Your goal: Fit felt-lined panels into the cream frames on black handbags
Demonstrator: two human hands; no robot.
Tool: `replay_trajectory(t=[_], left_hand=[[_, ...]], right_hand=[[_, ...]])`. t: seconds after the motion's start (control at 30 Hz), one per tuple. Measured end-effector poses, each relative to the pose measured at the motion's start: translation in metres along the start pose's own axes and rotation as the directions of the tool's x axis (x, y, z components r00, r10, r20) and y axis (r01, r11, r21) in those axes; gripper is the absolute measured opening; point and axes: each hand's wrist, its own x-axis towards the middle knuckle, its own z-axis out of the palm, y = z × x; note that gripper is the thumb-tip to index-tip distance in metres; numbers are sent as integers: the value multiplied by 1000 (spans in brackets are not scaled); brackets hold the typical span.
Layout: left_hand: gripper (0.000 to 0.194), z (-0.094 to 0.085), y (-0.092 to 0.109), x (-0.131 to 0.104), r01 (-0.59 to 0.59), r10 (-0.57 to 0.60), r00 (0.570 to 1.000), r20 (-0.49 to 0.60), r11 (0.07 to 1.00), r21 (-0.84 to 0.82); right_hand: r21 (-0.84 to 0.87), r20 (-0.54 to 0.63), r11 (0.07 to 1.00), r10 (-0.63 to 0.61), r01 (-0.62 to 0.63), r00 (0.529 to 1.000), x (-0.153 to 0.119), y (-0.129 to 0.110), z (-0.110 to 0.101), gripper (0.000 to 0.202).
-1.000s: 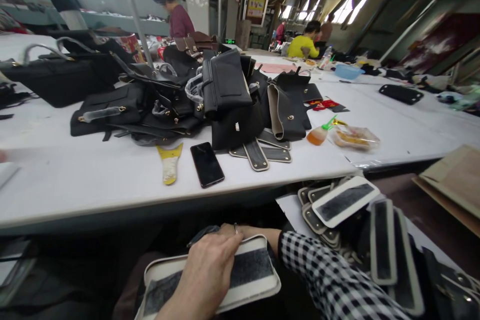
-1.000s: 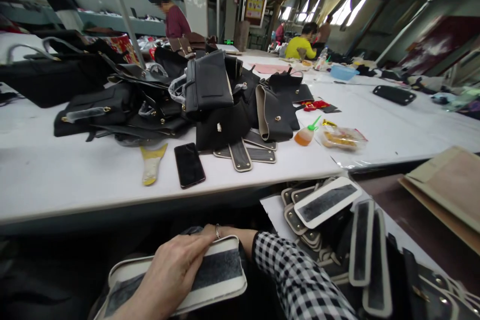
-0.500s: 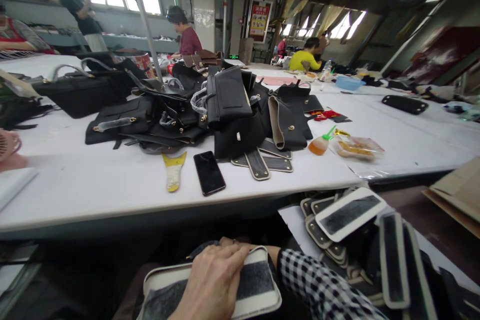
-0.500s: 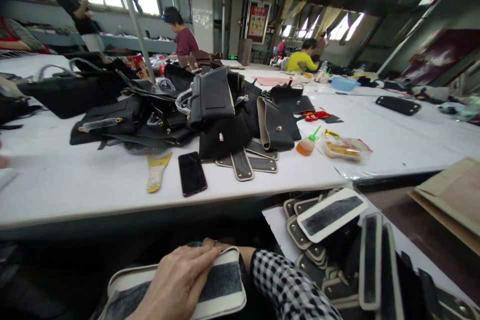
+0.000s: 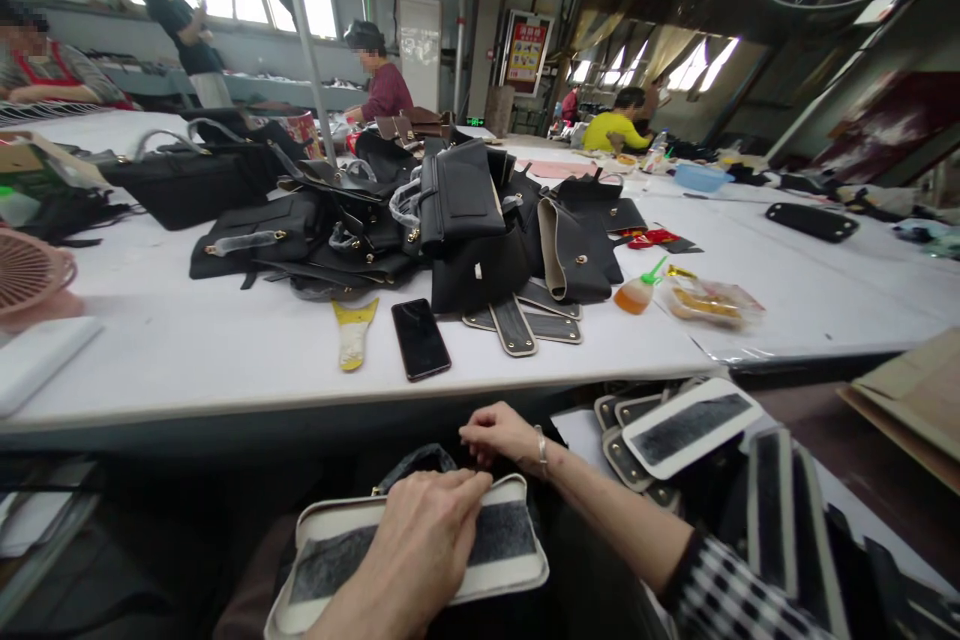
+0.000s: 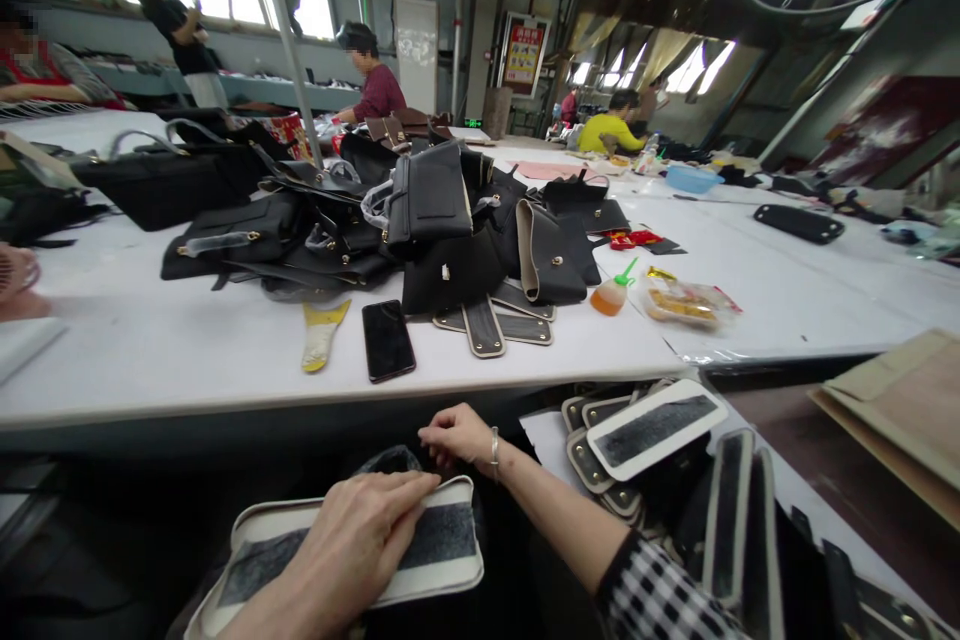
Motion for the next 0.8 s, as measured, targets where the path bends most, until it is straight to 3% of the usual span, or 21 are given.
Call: replay_trajectory(t=[0.1, 0.23, 0.4, 0.6, 0.8], left_hand=[[33, -2, 1, 0, 1, -1, 1000, 20, 1000, 2], [32, -5, 1, -2, -11, 11, 999, 53, 1000, -4], [37, -4, -1, -4, -39, 37, 996, 79, 999, 15], [45, 0, 0, -3, -77, 68, 990, 125, 995, 70], [37, -14, -4, 2, 56, -25, 981, 191, 985, -161]], right_hand=[[-69, 73, 997, -16, 21, 997, -30, -18, -18, 23], [-196, 119, 979, -33, 56, 992, -54, -31, -27, 19], [-267, 174, 960, -33, 79, 984, -60, -35, -28, 30], [-414, 218, 900, -45, 135, 975, -62, -42, -25, 29], [-542, 232, 828, -16, 143, 973, -63, -50, -18, 29]])
